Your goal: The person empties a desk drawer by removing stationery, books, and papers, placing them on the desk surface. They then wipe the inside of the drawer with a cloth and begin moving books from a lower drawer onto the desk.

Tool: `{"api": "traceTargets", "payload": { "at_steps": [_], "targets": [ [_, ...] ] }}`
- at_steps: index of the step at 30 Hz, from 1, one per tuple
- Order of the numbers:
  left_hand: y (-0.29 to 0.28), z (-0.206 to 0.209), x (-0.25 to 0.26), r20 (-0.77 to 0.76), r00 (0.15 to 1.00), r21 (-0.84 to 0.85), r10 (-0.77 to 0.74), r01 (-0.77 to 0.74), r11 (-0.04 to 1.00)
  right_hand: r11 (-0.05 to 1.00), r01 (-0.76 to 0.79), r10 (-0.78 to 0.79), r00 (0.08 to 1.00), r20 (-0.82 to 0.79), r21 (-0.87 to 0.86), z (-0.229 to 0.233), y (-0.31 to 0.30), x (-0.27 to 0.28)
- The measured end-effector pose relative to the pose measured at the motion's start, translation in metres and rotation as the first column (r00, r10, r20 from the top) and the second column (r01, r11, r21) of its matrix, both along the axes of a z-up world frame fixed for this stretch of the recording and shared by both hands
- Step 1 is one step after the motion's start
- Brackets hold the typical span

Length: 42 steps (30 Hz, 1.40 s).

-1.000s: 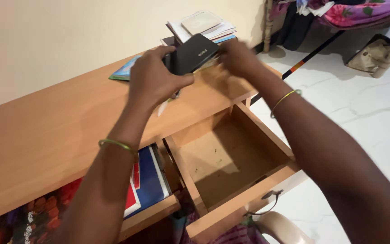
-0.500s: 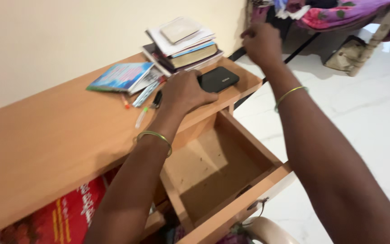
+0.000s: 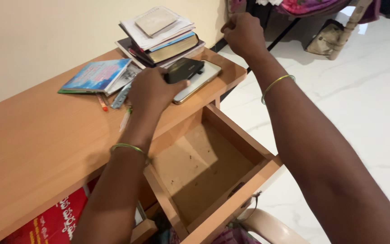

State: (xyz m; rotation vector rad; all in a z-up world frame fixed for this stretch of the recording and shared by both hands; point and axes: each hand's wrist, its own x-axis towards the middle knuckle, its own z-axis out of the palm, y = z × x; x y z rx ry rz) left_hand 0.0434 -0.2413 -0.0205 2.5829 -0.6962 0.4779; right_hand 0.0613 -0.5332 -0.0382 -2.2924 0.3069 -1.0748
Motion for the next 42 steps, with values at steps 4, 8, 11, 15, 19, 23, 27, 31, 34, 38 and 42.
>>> {"api": "traceTargets", "payload": {
  "at_steps": [4,8,11,15,19,23,27,31,34,38,42],
  "targets": [
    [0.006,-0.015,0.004,0.164,0.985,-0.073,-0.050,0.063,0.995,0.996,0.003,-0.003,1.000,-0.002,-0.087,-0.005,-0.001,0.007],
    [0.011,-0.025,0.009,0.390,0.917,-0.136,-0.078,0.141,0.981,0.988,-0.052,0.038,0.995,-0.096,-0.143,-0.006,0.008,0.010],
    [0.012,-0.033,0.011,0.521,0.843,-0.127,-0.132,0.230,0.965,0.982,-0.112,0.085,0.981,-0.176,-0.151,-0.005,0.018,0.008],
    [0.009,-0.038,0.014,0.509,0.843,-0.033,-0.170,0.217,0.976,0.971,-0.179,0.143,0.966,-0.215,-0.160,-0.003,0.035,0.007],
    [0.009,-0.042,0.017,0.445,0.885,-0.006,-0.139,0.158,0.987,0.976,-0.112,0.068,0.971,-0.228,-0.185,-0.006,0.044,0.004],
    [0.010,-0.043,0.019,0.404,0.910,-0.022,-0.088,0.106,0.994,0.991,-0.024,-0.008,0.973,-0.231,-0.135,-0.007,0.052,0.001],
    [0.010,-0.043,0.019,0.378,0.924,-0.035,-0.053,0.072,0.997,0.991,-0.011,-0.016,0.980,-0.200,-0.134,-0.008,0.061,-0.003],
    [0.011,-0.041,0.015,0.430,0.897,-0.080,-0.099,0.148,0.986,0.990,-0.017,-0.005,0.988,-0.154,-0.141,-0.008,0.068,-0.005],
    [0.014,-0.041,0.009,0.534,0.815,-0.047,-0.224,0.293,0.955,0.989,-0.015,-0.008,0.988,-0.154,-0.150,-0.007,0.068,-0.005],
    [0.016,-0.041,0.003,0.576,0.739,0.079,-0.351,0.377,0.923,0.990,-0.013,-0.004,0.993,-0.118,-0.140,-0.011,0.065,-0.004],
    [0.017,-0.038,-0.002,0.571,0.748,0.064,-0.339,0.371,0.927,0.985,0.017,-0.022,0.999,-0.028,-0.172,-0.016,0.067,-0.002]
  ]
}}
